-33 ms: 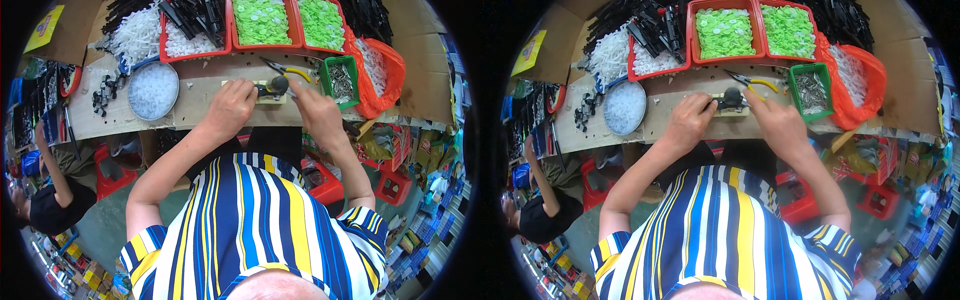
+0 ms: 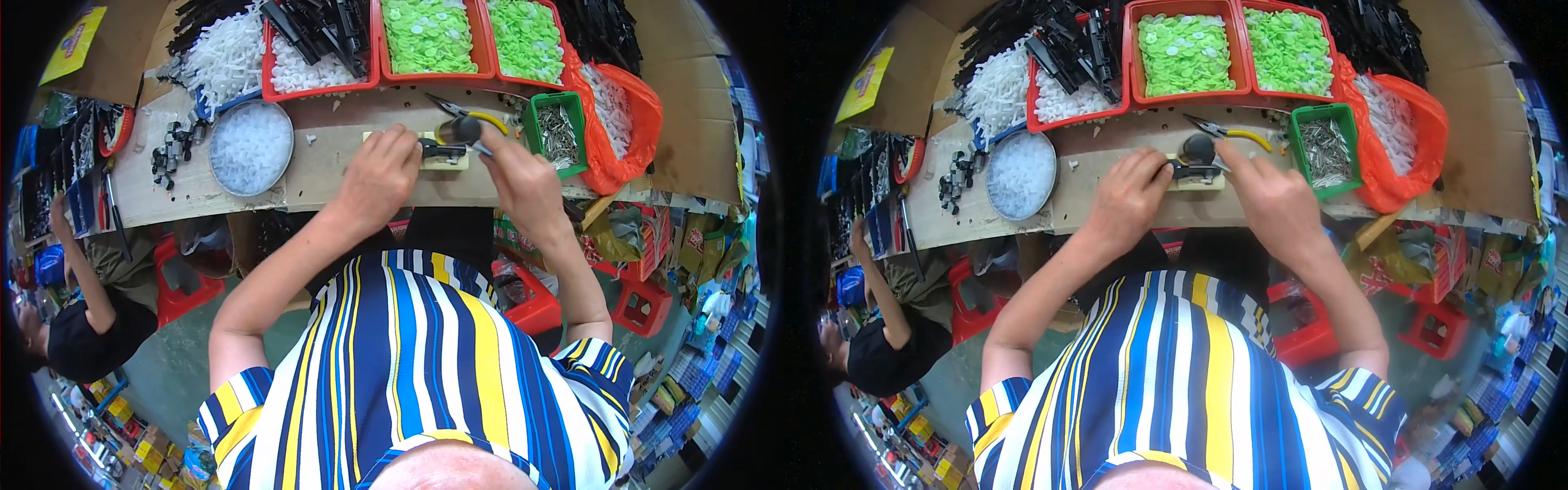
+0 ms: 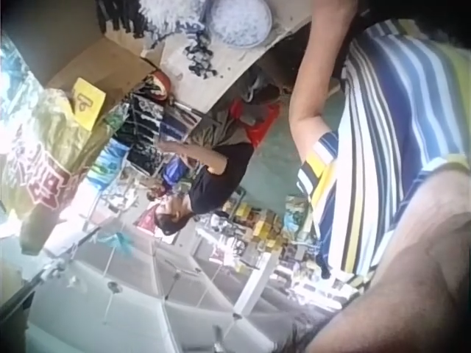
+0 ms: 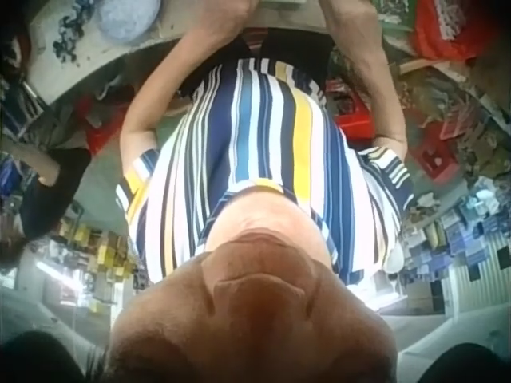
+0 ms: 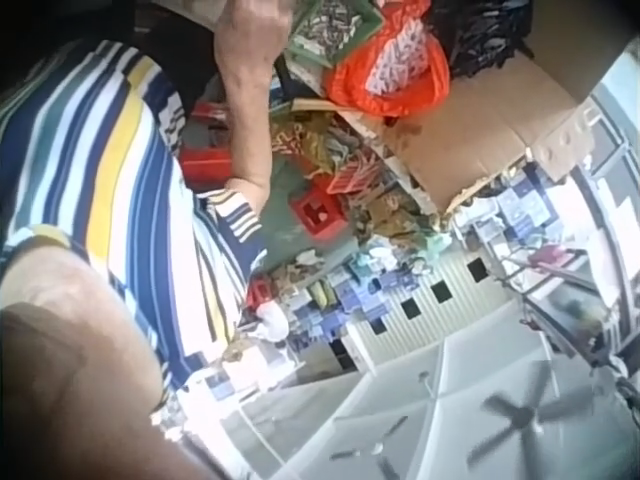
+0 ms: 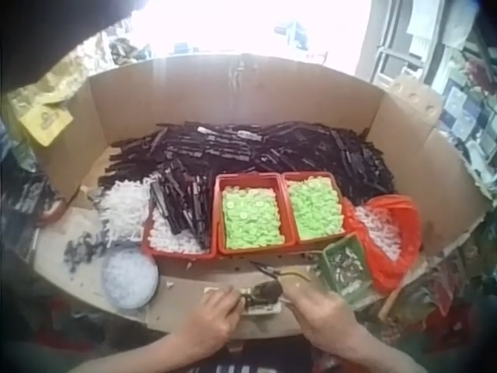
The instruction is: Assembling small plastic components with metal pins using a hammer and pliers.
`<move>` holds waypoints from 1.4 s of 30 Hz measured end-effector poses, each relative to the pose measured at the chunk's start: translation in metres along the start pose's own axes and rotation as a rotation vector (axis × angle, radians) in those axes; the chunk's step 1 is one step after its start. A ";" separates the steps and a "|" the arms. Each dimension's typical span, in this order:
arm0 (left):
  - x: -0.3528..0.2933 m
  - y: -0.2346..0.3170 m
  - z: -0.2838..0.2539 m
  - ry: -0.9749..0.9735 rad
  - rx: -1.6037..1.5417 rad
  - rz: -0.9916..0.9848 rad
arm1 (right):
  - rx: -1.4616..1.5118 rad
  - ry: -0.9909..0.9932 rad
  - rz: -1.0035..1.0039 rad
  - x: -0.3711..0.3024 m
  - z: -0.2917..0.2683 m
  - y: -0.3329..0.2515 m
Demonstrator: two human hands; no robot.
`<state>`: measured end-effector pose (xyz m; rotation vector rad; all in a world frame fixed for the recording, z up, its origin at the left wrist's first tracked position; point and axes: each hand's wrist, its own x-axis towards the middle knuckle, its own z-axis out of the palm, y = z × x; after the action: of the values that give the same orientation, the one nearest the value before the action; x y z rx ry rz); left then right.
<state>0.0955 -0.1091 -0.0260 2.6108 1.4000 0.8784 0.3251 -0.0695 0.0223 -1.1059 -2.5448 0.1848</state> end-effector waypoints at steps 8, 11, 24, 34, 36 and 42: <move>-0.022 0.027 0.020 0.099 0.029 -0.046 | 0.001 0.003 -0.148 0.023 0.020 -0.016; -0.025 0.025 0.018 0.106 0.055 -0.011 | -0.100 -0.182 -0.094 0.030 0.017 -0.026; -0.031 0.022 0.021 0.070 0.018 0.002 | -0.062 -0.212 -0.139 0.031 0.035 -0.022; -0.041 0.002 0.007 0.126 0.051 -0.084 | -0.063 -0.100 -0.069 -0.002 0.016 -0.014; -0.039 0.001 0.006 0.128 0.046 -0.069 | -0.087 -0.084 -0.061 -0.004 0.012 -0.019; -0.031 0.004 0.006 0.112 0.053 -0.053 | -0.111 -0.088 -0.070 -0.011 0.014 -0.011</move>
<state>0.0882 -0.1340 -0.0436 2.5857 1.5321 1.0082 0.3196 -0.0848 0.0087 -1.0689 -2.6961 0.0757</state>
